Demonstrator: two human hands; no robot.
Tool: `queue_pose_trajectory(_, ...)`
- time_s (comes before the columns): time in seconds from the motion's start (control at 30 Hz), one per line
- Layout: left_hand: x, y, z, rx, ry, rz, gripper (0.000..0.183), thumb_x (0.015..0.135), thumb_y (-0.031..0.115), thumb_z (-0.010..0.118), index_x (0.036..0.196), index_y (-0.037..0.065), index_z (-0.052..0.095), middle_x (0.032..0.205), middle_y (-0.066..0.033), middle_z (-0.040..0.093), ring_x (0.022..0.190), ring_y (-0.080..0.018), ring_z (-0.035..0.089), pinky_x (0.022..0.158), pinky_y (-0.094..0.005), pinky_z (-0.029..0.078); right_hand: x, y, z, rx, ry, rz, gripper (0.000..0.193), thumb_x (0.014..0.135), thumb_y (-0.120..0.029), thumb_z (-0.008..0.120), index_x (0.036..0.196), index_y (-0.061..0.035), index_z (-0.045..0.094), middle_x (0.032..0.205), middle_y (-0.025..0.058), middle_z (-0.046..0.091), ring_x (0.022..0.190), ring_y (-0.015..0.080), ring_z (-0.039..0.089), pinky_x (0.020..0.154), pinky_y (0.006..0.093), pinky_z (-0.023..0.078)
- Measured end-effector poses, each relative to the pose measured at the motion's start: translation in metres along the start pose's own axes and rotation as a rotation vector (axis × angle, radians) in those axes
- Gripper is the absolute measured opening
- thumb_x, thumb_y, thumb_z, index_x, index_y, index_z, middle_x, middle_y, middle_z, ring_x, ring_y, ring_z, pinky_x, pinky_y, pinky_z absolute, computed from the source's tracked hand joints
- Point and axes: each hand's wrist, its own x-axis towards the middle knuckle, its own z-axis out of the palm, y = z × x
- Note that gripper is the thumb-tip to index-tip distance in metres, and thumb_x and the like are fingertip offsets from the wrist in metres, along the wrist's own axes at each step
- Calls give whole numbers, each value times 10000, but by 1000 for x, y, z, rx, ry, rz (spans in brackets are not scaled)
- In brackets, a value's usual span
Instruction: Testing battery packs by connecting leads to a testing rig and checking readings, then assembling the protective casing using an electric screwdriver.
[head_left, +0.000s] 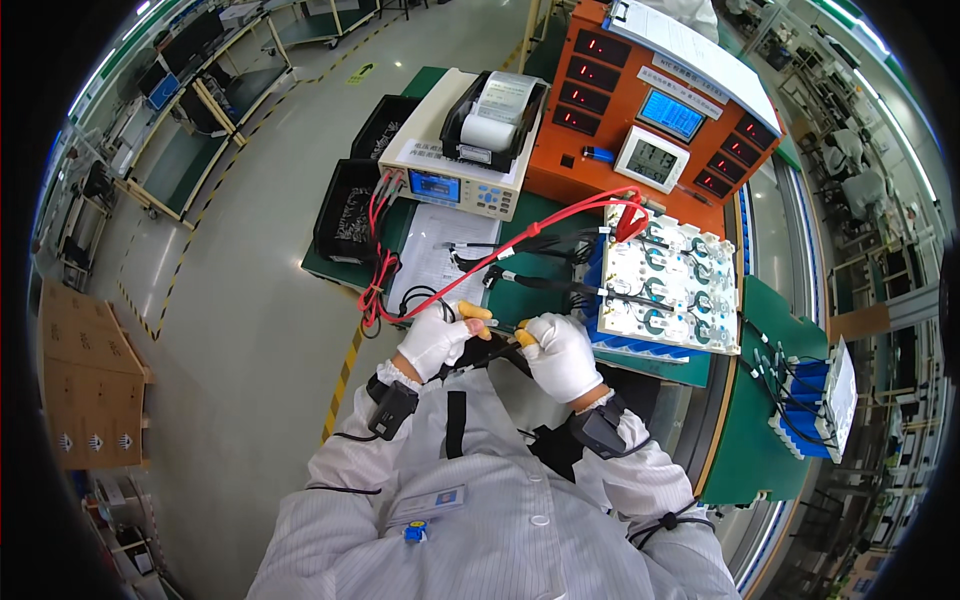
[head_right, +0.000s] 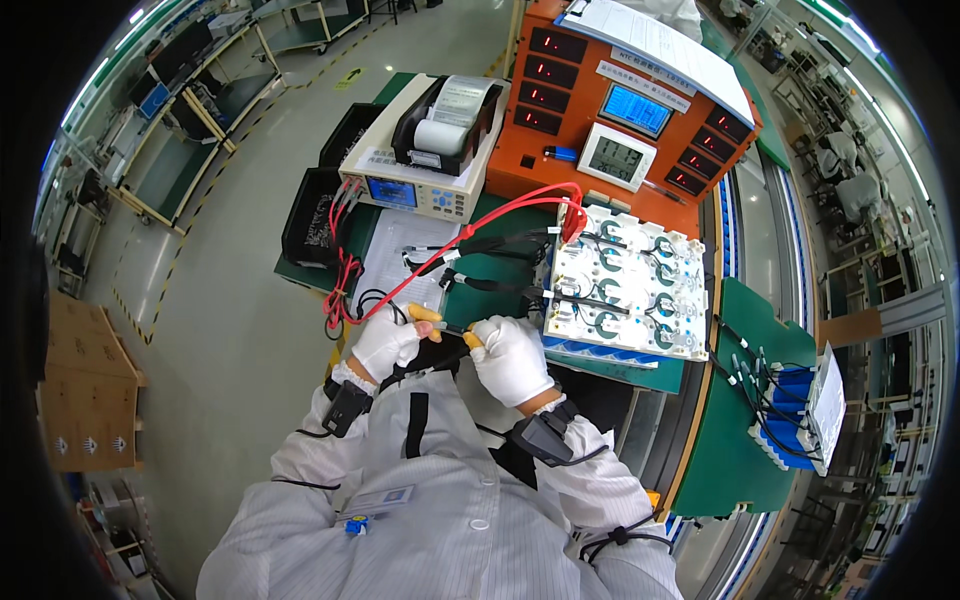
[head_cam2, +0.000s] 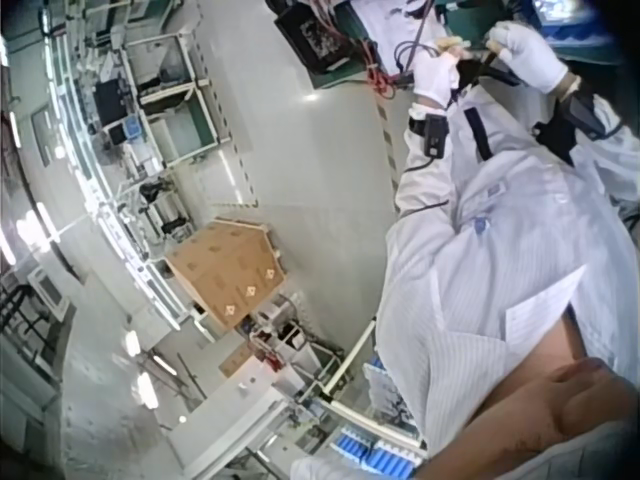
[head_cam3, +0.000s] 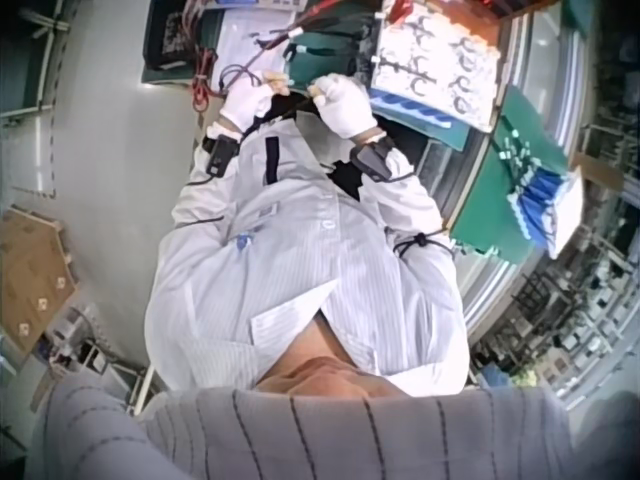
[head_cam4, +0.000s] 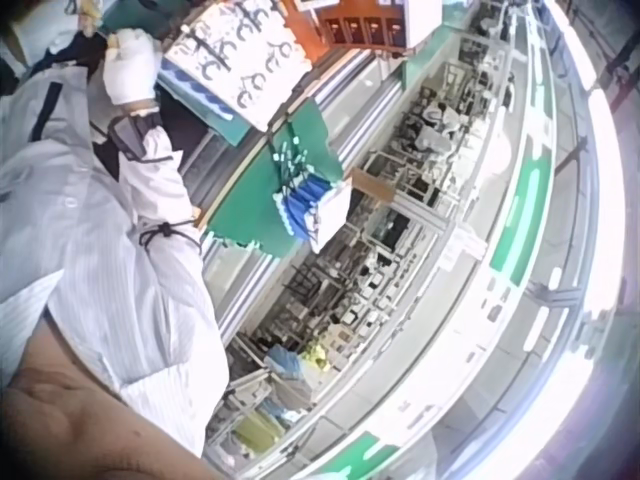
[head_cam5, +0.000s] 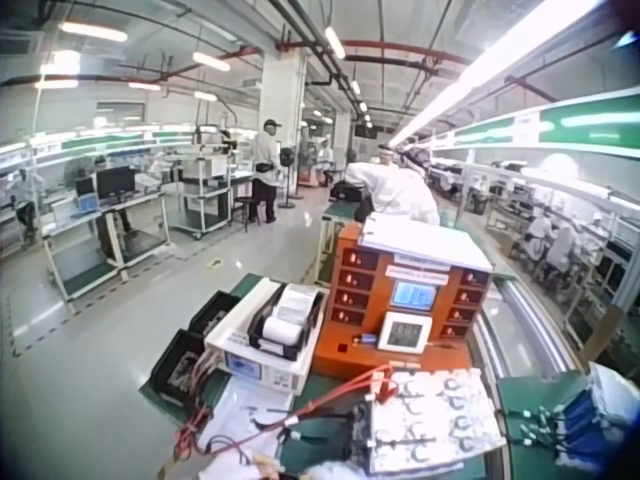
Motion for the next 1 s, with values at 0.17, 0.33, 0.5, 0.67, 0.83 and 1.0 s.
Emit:
queue_pose_trajectory(0.17, 1, 3, 1, -20, 36, 15, 198, 917, 109, 644, 1080, -4, 636, 863, -96, 716, 433, -32, 380, 389, -202, 300, -1, -2, 1, 54, 66, 43, 77, 765, -74, 670, 840, -75, 656, 789, 115, 627, 774, 335, 612, 708, 433, 489)
queue_pose_trajectory(0.33, -1, 3, 4, 8, -4, -15, 232, 900, 102, 661, 1091, -26, 635, 878, -105, 723, 461, -32, 403, 408, -196, 319, -2, 2, 3, 31, -23, -17, 113, 749, -49, 656, 861, -68, 651, 798, 115, 619, 783, 334, 608, 717, 435, 485)
queue_pose_trajectory(0.5, 1, -7, 14, 53, -8, 51, 232, 889, 90, 676, 1085, -32, 663, 849, -81, 719, 483, -23, 416, 418, -192, 314, -4, 4, 9, 46, 0, -73, 110, 733, 1, 640, 827, -49, 615, 785, 140, 600, 748, 360, 581, 679, 440, 465)
queue_pose_trajectory(0.67, -8, 9, 27, 107, 25, -72, 229, 886, 21, 661, 1092, -79, 649, 941, -129, 706, 816, -157, 681, 709, -216, 513, -1, 1, 4, 21, -28, -68, 149, 717, 25, 628, 845, -48, 605, 810, 142, 590, 782, 367, 572, 703, 439, 462)
queue_pose_trajectory(0.83, -8, -3, 21, 27, 45, -19, 231, 879, 65, 689, 1090, -30, 674, 820, -73, 714, 518, -35, 492, 452, -187, 372, 9, -7, -1, 17, -52, -107, 187, 713, 9, 596, 879, -69, 632, 806, 121, 592, 792, 345, 578, 716, 447, 468)
queue_pose_trajectory(1.0, -10, -2, 26, -33, 83, -8, 183, 887, 84, 683, 1034, -24, 670, 690, -18, 641, 457, -35, 418, 418, -204, 321, 9, -3, -2, 49, -112, -84, 196, 702, 26, 601, 879, -57, 620, 828, 133, 593, 809, 360, 571, 724, 443, 463)
